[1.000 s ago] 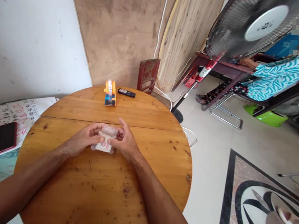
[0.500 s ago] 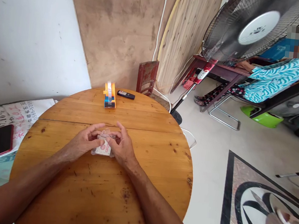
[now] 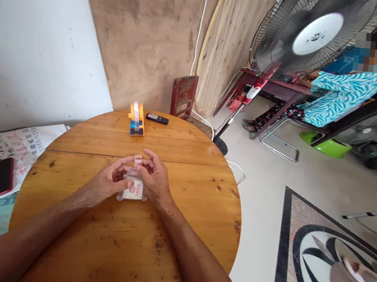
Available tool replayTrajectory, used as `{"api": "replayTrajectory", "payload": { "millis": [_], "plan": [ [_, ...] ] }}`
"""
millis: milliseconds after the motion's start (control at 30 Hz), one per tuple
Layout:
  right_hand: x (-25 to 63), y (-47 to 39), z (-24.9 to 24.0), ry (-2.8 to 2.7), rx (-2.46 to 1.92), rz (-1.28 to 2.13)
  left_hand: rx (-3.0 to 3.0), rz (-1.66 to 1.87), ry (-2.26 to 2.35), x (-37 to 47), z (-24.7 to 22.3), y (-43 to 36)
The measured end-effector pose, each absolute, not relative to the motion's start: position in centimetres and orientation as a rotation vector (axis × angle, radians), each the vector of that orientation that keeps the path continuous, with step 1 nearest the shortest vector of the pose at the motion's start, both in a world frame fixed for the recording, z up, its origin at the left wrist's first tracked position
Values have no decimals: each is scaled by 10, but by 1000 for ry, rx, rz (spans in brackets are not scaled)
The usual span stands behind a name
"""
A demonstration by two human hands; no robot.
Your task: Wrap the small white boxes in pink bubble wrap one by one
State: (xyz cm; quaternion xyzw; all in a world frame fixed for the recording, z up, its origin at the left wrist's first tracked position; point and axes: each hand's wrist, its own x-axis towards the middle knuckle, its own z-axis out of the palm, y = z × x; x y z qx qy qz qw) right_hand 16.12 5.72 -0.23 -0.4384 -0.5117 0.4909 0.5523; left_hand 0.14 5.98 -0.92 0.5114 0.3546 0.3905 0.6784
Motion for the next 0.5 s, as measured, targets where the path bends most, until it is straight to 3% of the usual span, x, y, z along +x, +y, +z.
{"api": "replayTrajectory", "payload": {
  "millis": [500],
  "plan": [
    [158,48,7,-1535,-1087,849,1155,954,820,-1,-8,68]
  ]
}}
